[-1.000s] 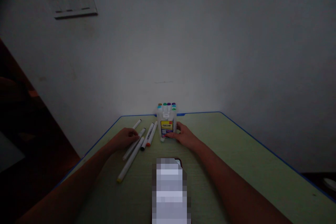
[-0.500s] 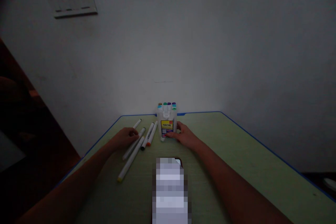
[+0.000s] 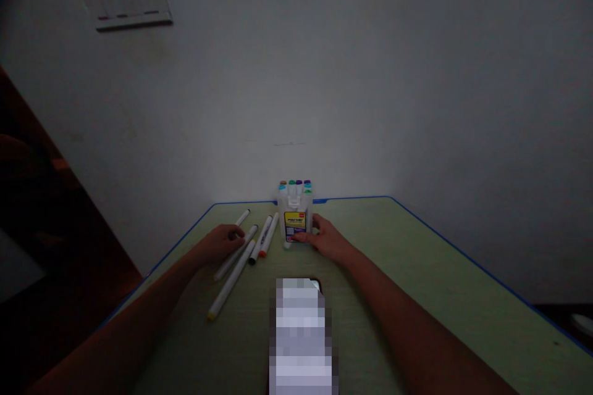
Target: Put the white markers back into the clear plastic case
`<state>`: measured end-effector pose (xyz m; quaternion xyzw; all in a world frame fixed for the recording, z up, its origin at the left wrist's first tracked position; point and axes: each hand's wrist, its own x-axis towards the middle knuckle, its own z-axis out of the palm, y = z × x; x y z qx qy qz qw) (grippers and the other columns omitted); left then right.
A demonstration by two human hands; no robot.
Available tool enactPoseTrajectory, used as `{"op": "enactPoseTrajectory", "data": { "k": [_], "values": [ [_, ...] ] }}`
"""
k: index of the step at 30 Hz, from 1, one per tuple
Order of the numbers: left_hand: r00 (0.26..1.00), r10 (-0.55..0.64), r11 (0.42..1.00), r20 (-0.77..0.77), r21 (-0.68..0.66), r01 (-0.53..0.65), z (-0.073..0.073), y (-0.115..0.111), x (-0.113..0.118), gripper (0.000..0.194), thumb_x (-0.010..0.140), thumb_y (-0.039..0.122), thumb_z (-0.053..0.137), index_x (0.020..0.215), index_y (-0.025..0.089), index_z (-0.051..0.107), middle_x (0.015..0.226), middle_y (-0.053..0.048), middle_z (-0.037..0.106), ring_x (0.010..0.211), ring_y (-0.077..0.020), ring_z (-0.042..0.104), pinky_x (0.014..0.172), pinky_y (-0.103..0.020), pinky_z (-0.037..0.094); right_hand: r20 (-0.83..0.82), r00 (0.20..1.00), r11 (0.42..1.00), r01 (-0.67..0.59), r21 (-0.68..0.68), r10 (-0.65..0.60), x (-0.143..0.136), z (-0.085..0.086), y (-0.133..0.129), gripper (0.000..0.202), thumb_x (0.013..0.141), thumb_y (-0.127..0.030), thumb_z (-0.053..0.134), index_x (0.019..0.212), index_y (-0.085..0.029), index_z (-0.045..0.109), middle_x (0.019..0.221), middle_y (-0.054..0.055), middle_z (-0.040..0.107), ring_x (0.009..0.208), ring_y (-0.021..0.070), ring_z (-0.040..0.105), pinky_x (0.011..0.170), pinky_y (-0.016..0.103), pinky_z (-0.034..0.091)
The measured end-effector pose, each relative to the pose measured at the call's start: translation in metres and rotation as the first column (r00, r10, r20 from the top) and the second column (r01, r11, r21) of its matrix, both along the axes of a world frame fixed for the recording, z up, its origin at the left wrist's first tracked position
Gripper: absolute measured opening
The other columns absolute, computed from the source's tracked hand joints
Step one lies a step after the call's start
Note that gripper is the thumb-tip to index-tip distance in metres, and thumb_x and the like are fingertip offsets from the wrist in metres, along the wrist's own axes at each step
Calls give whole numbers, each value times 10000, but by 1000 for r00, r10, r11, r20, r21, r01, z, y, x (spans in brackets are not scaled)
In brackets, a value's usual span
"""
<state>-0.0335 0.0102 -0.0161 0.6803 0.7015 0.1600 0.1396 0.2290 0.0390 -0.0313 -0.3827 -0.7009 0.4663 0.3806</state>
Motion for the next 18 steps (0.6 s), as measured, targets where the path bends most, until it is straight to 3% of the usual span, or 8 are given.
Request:
{"op": "enactPoseTrajectory", "data": {
  "k": [7,14,18],
  "values": [
    [1000,-1,1000,-1,-3,1,-1,0,0,313,666,385,456,839,177,613,830,-47,620,679,-113,534,589,-212,356,1,1000,1000,-3,7,3,0,-2,2,431,654,-314,644,1031,-140,527,949,77,636,687,143,561,537,240,412],
    [1000,7,1000,4,-7,-7,-1,1,0,320,659,406,466,834,184,616,826,-45,617,687,-115,536,592,-215,351,-29,1000,1000,-3,10,3,-1,2,-1,422,638,-293,656,1011,-134,539,1012,89,627,873,187,574,685,287,451],
    [1000,1,1000,2,-2,-1,-2,1,0,315,661,403,468,836,186,617,834,-42,616,702,-115,537,603,-215,352,-20,1000,1000,4,0,-4,-1,3,-1,428,632,-292,656,1013,-135,539,996,91,633,865,196,573,663,294,451]
  ]
}}
